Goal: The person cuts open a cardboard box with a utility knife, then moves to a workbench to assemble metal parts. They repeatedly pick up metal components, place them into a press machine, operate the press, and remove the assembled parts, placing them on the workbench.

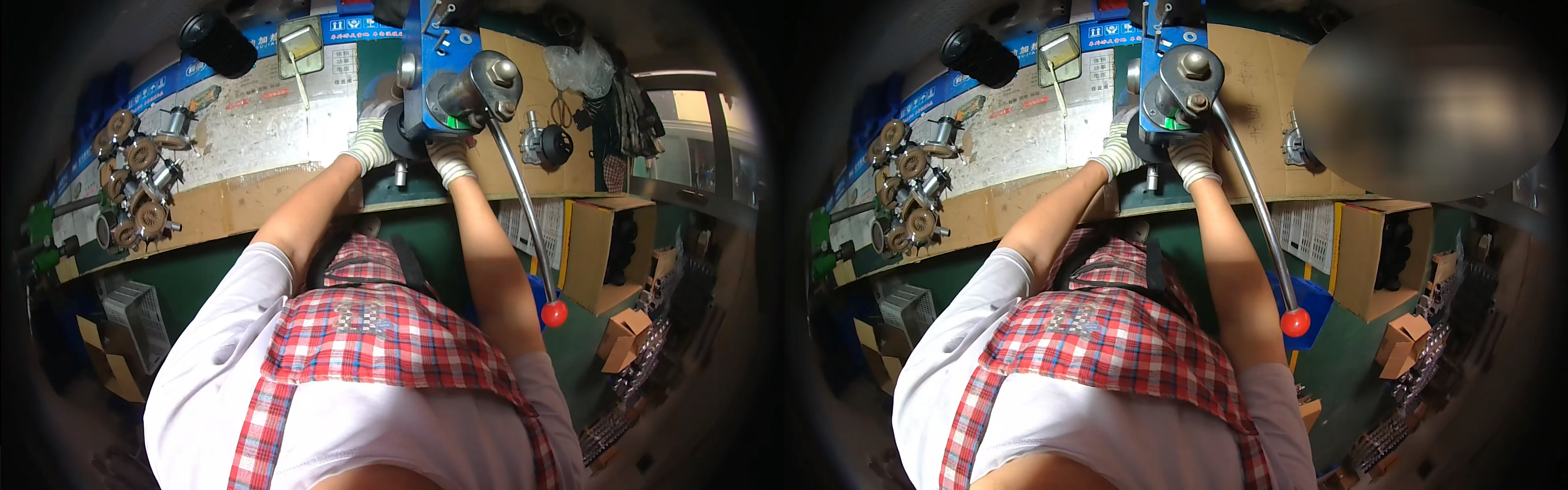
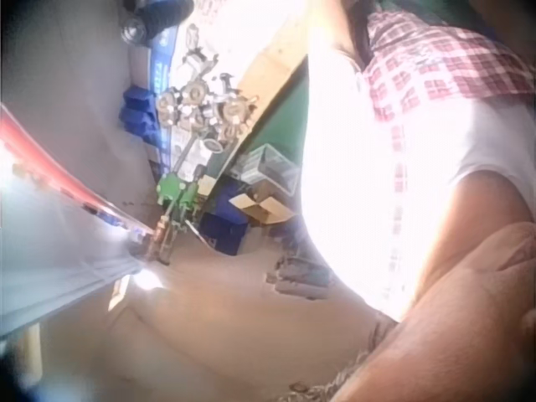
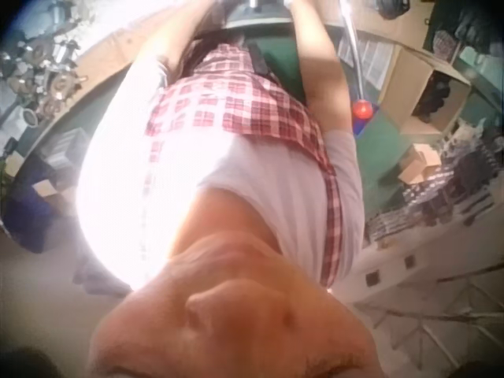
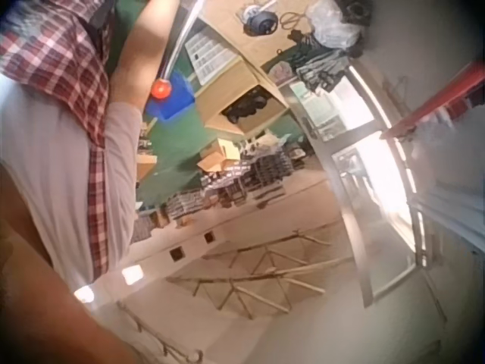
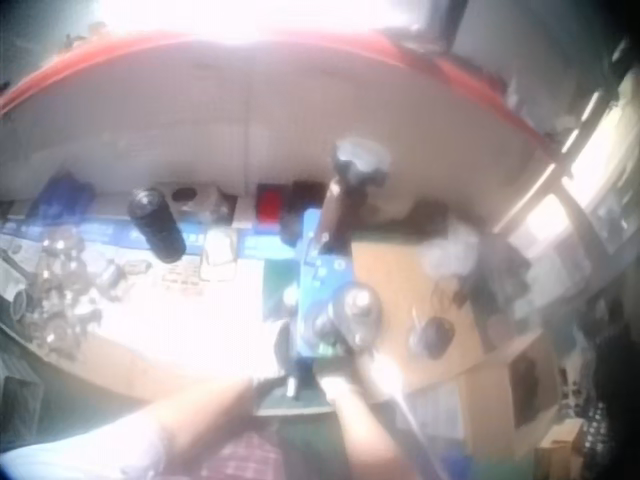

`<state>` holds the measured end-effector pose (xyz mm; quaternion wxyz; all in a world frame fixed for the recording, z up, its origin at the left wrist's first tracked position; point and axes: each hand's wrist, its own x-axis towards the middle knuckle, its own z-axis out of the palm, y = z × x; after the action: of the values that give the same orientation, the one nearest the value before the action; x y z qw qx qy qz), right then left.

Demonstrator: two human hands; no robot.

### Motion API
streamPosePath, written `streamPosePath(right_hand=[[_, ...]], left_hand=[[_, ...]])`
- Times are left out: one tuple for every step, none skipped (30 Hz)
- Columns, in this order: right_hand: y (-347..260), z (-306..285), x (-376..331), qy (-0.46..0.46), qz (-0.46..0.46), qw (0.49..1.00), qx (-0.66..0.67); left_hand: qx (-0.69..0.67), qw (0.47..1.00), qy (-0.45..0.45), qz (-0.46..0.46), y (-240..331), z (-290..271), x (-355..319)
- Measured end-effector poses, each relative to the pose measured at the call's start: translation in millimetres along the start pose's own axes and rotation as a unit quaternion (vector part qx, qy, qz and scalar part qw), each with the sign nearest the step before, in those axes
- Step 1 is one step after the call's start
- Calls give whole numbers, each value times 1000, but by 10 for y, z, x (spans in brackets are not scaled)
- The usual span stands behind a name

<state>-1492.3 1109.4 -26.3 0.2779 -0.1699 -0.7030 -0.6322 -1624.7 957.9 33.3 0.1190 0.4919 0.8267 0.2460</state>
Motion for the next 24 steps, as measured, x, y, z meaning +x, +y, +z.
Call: streamPosePath(right_hand=[[-49,13,-64,11,18,997,74],[-55,59,-73,29,37,988,145],[-59,89,-96,35,36,979,195],[-12,86,-28,31,18,969,246],[44,68,43,20,-4,956,293],[101,75,124,-5,-32,940,340],[181,58,213,-52,-58,915,395],[271,40,291,-108,-78,887,443],[354,31,381,-181,-87,849,489],[431,30,471,-276,-85,787,545],[528,-1,568,-365,-28,695,619],[641,-8,667,-432,37,610,664],[784,10,722,-486,98,531,687],[973,31,749,-531,169,427,712],[1236,46,795,-556,239,305,735],[1608,38,834,-565,298,185,747],[2100,-34,884,-555,325,93,760],[2697,-149,913,-543,342,26,767],[3249,-323,953,-540,327,9,776],[3598,-468,927,-543,314,-2,779],[3917,-664,990,-557,255,32,790],[4045,-831,1004,-590,198,80,779],[4020,-897,933,-615,217,139,745],[3934,-940,838,-637,234,197,708]], left_hand=[[24,1000,-12,-2,-12,-28,-66],[48,999,-17,-5,18,-121,-127],[29,999,-24,-15,40,-220,-209],[-16,999,-38,-15,-15,-372,-253],[-69,997,-36,-16,-59,-469,-304],[-123,992,-36,-15,-69,-539,-332],[-137,990,-3,-10,-11,-610,-349],[-152,988,28,-2,100,-664,-335],[-167,984,57,6,227,-709,-299],[-123,990,75,-1,393,-757,-252],[-117,992,47,-16,446,-729,-169],[-112,993,18,-30,431,-715,-74],[-38,999,20,-10,393,-671,-22],[-27,999,22,-16,430,-679,-18],[-16,999,24,-22,465,-716,-13],[-5,999,24,-29,489,-721,-39],[-28,999,25,-17,448,-696,-17],[-24,999,27,-12,475,-675,-4],[-17,999,29,-10,487,-648,0],[-7,999,35,-19,440,-656,-36],[-21,999,33,-18,386,-655,-57],[-19,999,32,-25,350,-666,-82],[-19,999,28,-22,363,-665,-69],[-20,999,24,-21,363,-670,-63]])
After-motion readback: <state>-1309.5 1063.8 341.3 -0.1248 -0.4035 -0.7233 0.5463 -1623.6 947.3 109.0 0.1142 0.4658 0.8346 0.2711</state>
